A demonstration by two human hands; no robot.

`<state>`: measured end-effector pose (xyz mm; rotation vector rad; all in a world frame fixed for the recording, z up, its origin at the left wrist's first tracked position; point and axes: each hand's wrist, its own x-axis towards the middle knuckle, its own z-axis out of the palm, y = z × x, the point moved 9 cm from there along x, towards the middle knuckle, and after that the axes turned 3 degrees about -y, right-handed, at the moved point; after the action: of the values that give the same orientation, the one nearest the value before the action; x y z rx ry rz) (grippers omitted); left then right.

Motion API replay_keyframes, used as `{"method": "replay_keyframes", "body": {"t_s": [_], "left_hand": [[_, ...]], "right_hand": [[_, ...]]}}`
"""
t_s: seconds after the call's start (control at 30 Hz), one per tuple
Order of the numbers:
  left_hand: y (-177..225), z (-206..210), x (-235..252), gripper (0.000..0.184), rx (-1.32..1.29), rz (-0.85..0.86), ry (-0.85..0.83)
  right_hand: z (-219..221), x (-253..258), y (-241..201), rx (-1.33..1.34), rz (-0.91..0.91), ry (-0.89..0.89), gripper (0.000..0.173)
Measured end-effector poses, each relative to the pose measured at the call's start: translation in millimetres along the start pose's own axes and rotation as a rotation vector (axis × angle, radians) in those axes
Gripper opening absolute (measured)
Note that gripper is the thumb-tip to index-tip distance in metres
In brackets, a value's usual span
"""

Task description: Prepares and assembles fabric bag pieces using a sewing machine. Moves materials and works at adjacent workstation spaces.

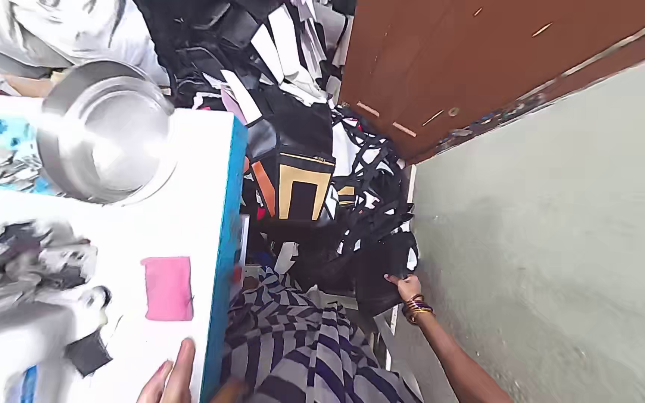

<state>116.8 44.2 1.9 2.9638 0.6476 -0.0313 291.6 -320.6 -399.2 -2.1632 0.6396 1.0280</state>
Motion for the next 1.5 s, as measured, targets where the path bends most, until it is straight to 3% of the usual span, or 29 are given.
{"method": "replay_keyframes", "body": {"t_s": [0.13,0.2,0.33,0.5,0.63,0.73,0.87,0.93,1.0,1.13,1.2,1.27,1.33,1.37,1.43,1.5], "left_hand": [[-0.6,0.6,-2.2,0.015,-0.015,0.046,0.118],[-0.2,0.2,-0.4,0.034,-0.064,0.028,0.099],[0.8,2.9,-11.9,0.064,-0.187,0.066,0.010],[7.8,-36.5,-100.4,0.044,-0.411,0.128,0.218],[-2.6,-43.8,-177.6,0.030,-0.577,0.065,0.269],[-9.9,-35.0,-218.5,0.026,-0.688,-0.020,0.300],[-6.2,-17.1,-248.2,0.025,-0.761,-0.092,0.288],[-4.8,-9.1,-253.5,0.026,-0.764,-0.102,0.273],[-0.9,-1.2,-254.5,0.028,-0.757,-0.117,0.270],[4.8,-0.2,-250.4,0.033,-0.748,-0.191,0.263],[8.1,4.2,-242.6,0.033,-0.777,-0.277,0.189],[18.2,22.6,-230.8,0.040,-0.940,-0.378,-0.005],[38.6,41.8,-219.1,0.061,-1.280,-0.400,-0.105],[45.3,41.7,-214.1,0.074,-1.492,-0.412,-0.013],[41.1,28.3,-213.6,0.094,-1.926,-0.570,0.377],[15.7,13.1,-224.8,0.065,-2.112,-0.749,0.756]], "right_hand": [[-44.9,-63.4,-71.1,0.107,-0.188,0.105,0.052],[-64.2,-100.6,-118.3,0.286,-0.328,0.144,0.052],[-119.0,-220.5,-202.5,0.533,-0.687,0.165,0.034],[-213.5,-355.9,-277.2,0.770,-1.205,0.176,0.035],[-239.8,-398.7,-301.5,0.852,-1.449,0.117,0.023],[-212.1,-356.5,-296.9,0.753,-1.288,0.097,0.040],[-136.8,-223.4,-236.0,0.436,-0.785,0.110,0.061],[-103.9,-181.3,-205.7,0.300,-0.638,0.113,0.058],[-79.4,-173.0,-201.7,0.173,-0.592,0.072,0.051],[-39.6,-237.1,-232.5,-0.049,-0.684,-0.306,0.022],[-30.3,-291.8,-249.2,0.022,-0.694,-0.557,0.005],[-21.2,-344.8,-256.0,0.175,-0.664,-0.704,0.020],[-7.3,-392.0,-245.6,0.273,-0.648,-0.742,0.020],[1.6,-415.2,-234.4,0.299,-0.673,-0.755,0.017],[18.7,-453.4,-197.4,0.334,-0.732,-0.784,0.024],[34.4,-477.1,-152.8,0.369,-0.800,-0.892,0.029]]}}
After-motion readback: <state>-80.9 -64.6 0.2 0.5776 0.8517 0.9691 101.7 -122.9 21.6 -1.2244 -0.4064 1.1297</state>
